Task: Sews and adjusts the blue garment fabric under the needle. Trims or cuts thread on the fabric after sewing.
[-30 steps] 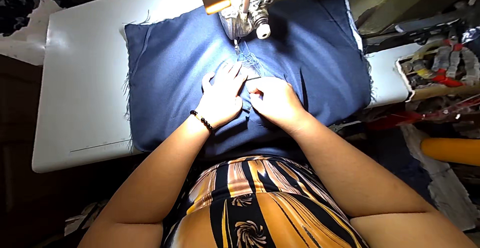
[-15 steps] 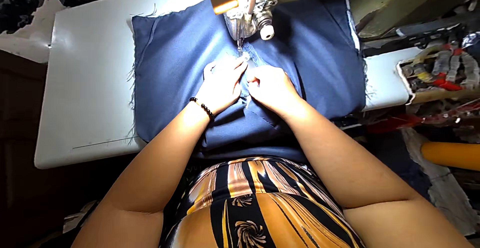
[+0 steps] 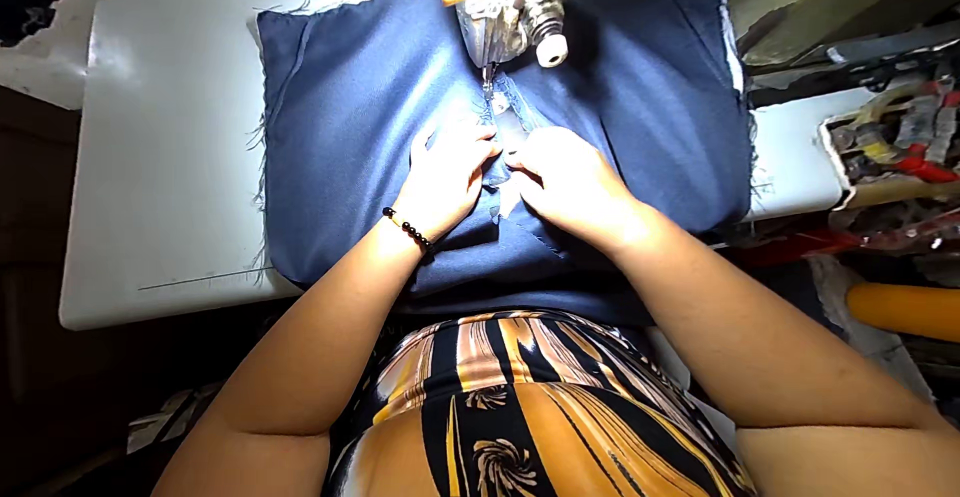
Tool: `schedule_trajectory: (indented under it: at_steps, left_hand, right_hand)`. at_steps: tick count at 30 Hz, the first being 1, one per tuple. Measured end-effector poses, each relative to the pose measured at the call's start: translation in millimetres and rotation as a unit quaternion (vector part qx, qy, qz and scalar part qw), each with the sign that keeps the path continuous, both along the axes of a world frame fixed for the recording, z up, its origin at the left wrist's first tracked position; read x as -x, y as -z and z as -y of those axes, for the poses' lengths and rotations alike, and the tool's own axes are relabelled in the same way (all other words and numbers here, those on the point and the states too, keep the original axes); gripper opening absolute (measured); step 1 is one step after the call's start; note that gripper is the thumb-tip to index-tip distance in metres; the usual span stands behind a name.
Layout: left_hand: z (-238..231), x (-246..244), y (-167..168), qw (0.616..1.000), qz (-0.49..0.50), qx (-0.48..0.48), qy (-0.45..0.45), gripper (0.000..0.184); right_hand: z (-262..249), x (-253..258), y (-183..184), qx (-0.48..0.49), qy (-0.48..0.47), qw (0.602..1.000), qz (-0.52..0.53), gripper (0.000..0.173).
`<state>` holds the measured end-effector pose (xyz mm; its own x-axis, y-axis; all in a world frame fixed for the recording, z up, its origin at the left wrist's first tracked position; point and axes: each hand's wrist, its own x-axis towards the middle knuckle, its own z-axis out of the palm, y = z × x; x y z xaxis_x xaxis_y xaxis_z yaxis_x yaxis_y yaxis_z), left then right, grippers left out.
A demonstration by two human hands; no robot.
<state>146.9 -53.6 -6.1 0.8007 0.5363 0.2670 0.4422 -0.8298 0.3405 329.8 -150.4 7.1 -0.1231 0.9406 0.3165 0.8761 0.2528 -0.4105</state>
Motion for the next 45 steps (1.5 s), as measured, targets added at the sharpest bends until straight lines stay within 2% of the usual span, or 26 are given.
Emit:
schedule_trajectory:
  at_steps: [4,11,19,28,34,38,41,43,45]
  left_hand:
    - [0,0,1,1.000,-0.005,-0.006,-0.001,0.039]
    - [0,2,-3,0.999,-0.035,-0.027,0.015,0.042]
    - [-36,-7,-5,0.998,-0.037,-0.039,0.025,0.040]
    - [-53,-11,-6,0.999,-0.037,-0.010,0.018,0.041]
    - [-94,-24,-8,0.999,-0.031,-0.033,0.005,0.034]
    - [-108,-32,-14,0.997,-0.068,-0.036,-0.028,0.038]
    - [-108,-33,-16,0.996,-0.080,-0.032,-0.029,0.038]
    - [-106,-32,-16,0.996,-0.082,-0.028,-0.032,0.039]
    - [-105,-33,-16,0.996,-0.078,-0.029,-0.043,0.039]
  right_hand:
    - [7,-8,12,-0.036,-0.031,0.998,0.051,0.030]
    - [9,-16,14,-0.053,-0.051,0.996,0.041,0.032]
    - [-16,-14,9,0.026,-0.004,0.999,0.043,0.037]
    - [-30,-13,1,0.049,0.009,0.997,0.063,0.036]
    - [-47,-12,-3,0.077,0.034,0.990,0.109,0.043]
    - [-19,-7,-16,0.047,0.030,0.995,0.082,0.043]
    - [30,15,-20,0.028,0.036,0.996,0.073,0.022]
    - [44,18,-10,0.084,0.067,0.989,0.100,0.036]
    - [24,-3,-16,0.161,0.130,0.969,0.136,0.050]
